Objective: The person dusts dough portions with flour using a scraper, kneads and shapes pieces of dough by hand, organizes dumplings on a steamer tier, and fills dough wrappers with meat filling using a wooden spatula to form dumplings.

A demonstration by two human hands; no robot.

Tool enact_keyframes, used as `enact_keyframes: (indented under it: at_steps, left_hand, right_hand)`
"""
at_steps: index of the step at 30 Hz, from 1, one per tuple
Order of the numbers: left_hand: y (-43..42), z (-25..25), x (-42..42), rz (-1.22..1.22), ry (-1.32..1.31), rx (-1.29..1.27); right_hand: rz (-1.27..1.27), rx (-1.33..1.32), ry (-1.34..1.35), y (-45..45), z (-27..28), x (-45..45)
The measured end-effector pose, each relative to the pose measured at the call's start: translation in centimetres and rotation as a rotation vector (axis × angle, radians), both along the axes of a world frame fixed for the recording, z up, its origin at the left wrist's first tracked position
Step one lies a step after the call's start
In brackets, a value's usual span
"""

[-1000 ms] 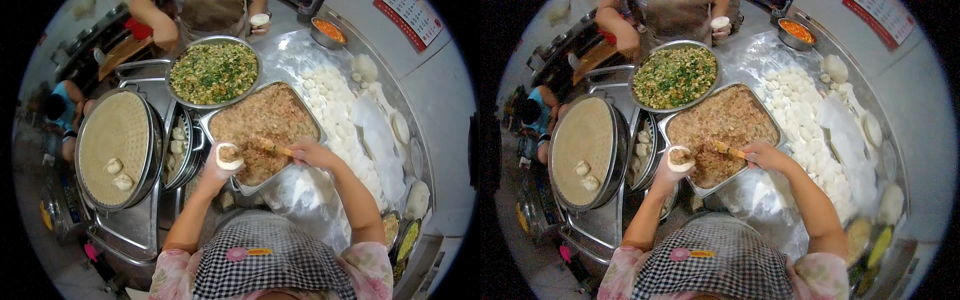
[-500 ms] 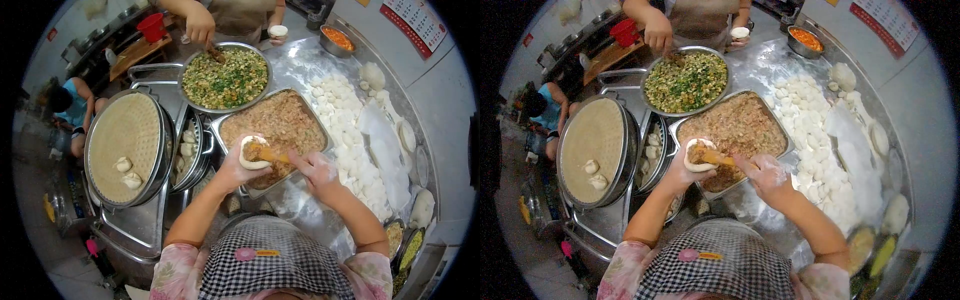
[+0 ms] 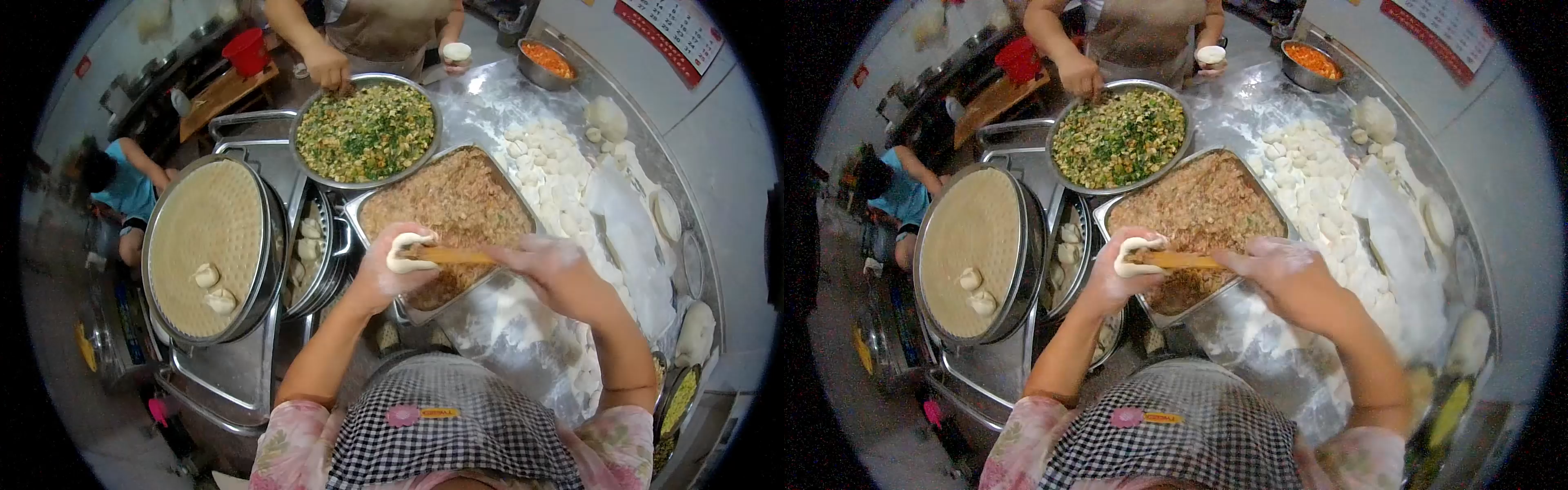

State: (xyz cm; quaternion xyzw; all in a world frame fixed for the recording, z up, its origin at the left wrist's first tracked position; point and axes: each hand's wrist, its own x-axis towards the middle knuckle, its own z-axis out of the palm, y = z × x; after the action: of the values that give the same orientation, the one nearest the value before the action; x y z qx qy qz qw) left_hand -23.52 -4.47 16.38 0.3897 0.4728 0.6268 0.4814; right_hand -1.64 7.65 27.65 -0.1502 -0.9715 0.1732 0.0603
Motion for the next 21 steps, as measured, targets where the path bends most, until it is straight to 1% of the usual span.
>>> enact_keyframes:
  at_steps: [2, 5, 8, 9, 11, 14, 15, 18, 20, 21]
  left_hand:
    - [-0.1, -0.1, -0.5, 0.029, -0.22, -0.003]
    - [-0.2, 0.7, -0.2, 0.106, -0.381, 0.087]
    - [0.1, 0.6, 0.1, 0.085, -0.41, 0.178]
    - [0.2, 0.5, 0.3, 0.076, -0.42, 0.211]
    - [0.2, 0.5, 0.6, 0.091, -0.428, 0.171]
    - [0.2, 1.0, 0.8, 0.085, -0.377, 0.136]
    - [0.2, 1.1, 0.8, 0.077, -0.35, 0.128]
    - [0.1, 0.9, 0.3, 0.006, -0.173, 0.095]
    - [0.0, 1.3, -0.2, 0.0, 0.017, 0.114]
    - [-0.1, 1.4, -0.3, -0.005, 0.112, 0.123]
  right_hand:
    - [-0.025, -0.146, 0.046, 0.6, 0.5, 0.9]
    - [-0.263, -0.648, 0.164, -0.2, -2.0, 1.5]
    - [-0.387, -0.802, 0.175, -1.9, -4.5, 0.8]
    - [-0.395, -0.8, 0.181, -2.4, -4.9, 0.5]
    - [-0.409, -0.797, 0.191, -3.1, -5.4, 0.1]
    - [-0.26, -0.437, 0.219, -3.4, -5.7, -0.4]
    - [-0.245, -0.377, 0.181, -3.4, -5.6, -0.4]
    - [-0.174, -0.184, 0.077, -3.1, -4.8, -0.5]
    - [-0.094, -0.039, 0.027, -2.7, -4.1, -0.5]
    - [-0.082, -0.097, -0.021, -2.2, -3.4, -0.5]
